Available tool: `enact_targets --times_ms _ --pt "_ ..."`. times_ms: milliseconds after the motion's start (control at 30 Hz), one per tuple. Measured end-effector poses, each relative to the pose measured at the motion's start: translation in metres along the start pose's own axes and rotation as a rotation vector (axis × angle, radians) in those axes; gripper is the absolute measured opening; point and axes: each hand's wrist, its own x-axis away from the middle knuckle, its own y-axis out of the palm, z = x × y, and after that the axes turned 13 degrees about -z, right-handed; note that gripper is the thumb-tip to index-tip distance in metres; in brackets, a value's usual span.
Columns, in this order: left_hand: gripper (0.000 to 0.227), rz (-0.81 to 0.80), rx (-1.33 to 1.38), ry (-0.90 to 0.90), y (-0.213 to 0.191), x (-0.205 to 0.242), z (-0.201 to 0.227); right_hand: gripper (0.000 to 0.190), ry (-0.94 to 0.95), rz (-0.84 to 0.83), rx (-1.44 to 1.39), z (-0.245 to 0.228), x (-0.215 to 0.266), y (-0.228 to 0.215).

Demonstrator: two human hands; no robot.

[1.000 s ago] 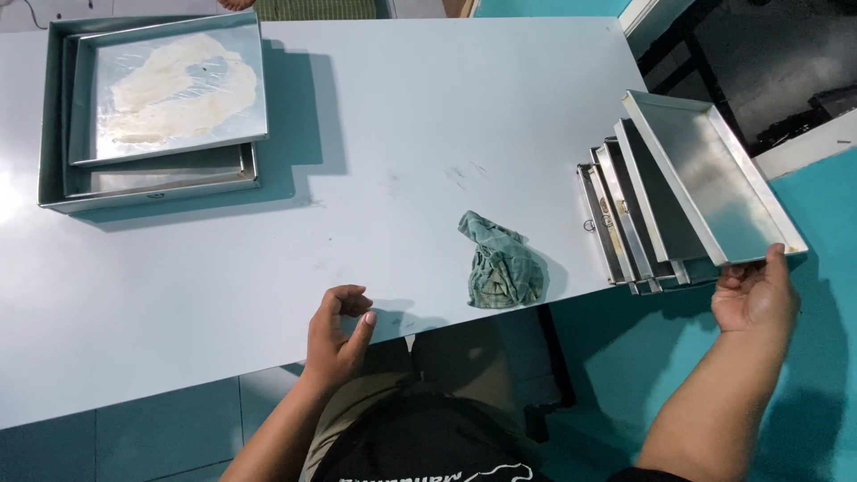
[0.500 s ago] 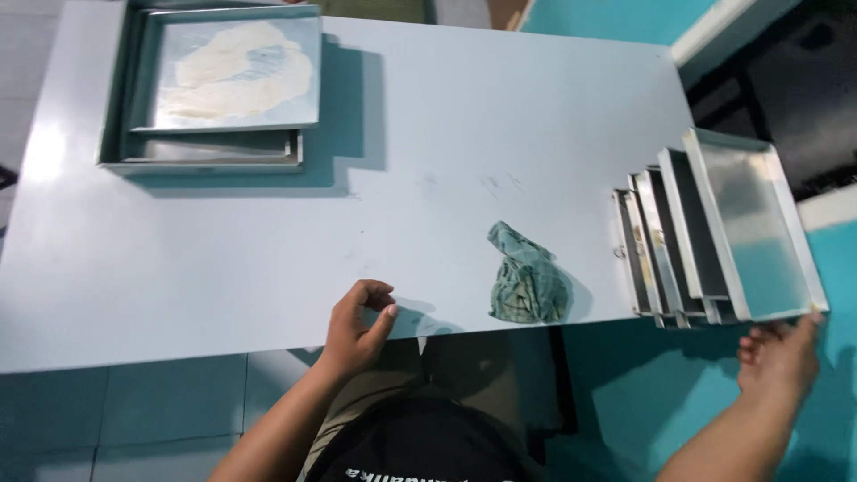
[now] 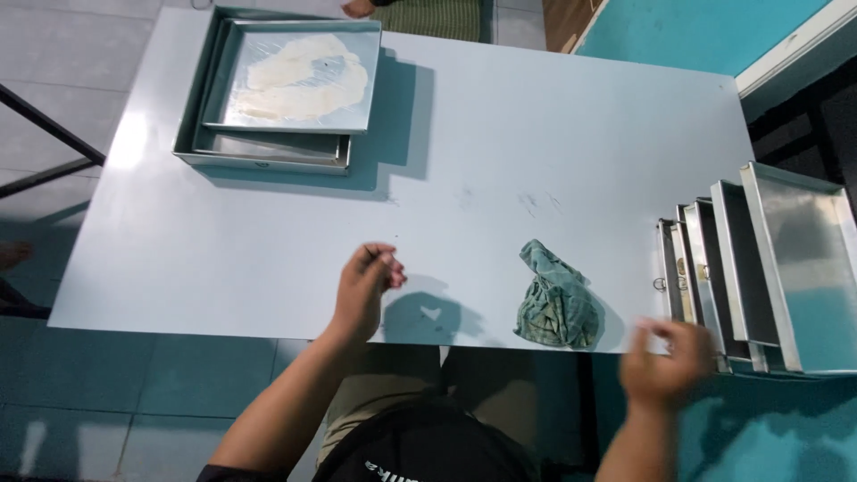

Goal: The person wipes the inside and outside surfaces of a metal tray with a cloth. They flip the tray over to clean both sides, then place it aside and pick up another tray to continue wiping.

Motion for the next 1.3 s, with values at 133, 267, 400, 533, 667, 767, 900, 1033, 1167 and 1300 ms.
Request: enact_targets --times_ms 133,267,400,533,667,767,900,1033,1167,1300 --pt "0.041 0.148 0.097 0.108 -0.009 -0.049 0.041 0.013 0.039 -0.206 -0.113 -0.061 -0.033 0.039" --pt "0.045 0.304 0.238 0.076 -0.037 -0.101 0.066 0.011 0.071 -0.270 -0.066 -0.081 -0.032 0.068" --pt "0.032 0.361 0.313 0.054 -0.053 -0.144 0.085 0.010 -0.005 -0.127 -0.074 -0.070 -0.022 0.083" --pt "0.032 0.424 0.353 0.014 -0.047 -0.170 0.099 0.012 -0.007 -0.116 -0.073 -0.067 -0.019 0.086" --pt "0.035 0.607 0.520 -0.133 -0.024 -0.177 0.124 0.014 -0.029 -0.105 -0.043 -0.069 -0.016 0.087" --pt "0.038 0.638 0.529 -0.159 -0.029 -0.187 0.121 0.013 -0.009 -0.103 -0.043 -0.069 -0.014 0.088" --pt "0.030 0.641 0.491 -0.227 -0.031 -0.196 0.121 0.015 0.007 -0.106 -0.040 -0.071 -0.014 0.087" --pt "0.027 0.627 0.457 -0.243 -0.045 -0.209 0.111 0.017 -0.003 -0.125 -0.018 -0.069 -0.014 0.088" --pt "0.022 0.598 0.382 -0.227 -0.041 -0.207 0.114 0.015 -0.006 -0.105 -0.044 -0.069 -0.014 0.087" --pt "0.023 0.545 0.225 -0.229 -0.024 -0.194 0.126 0.015 0.000 -0.102 -0.038 -0.068 -0.013 0.088"
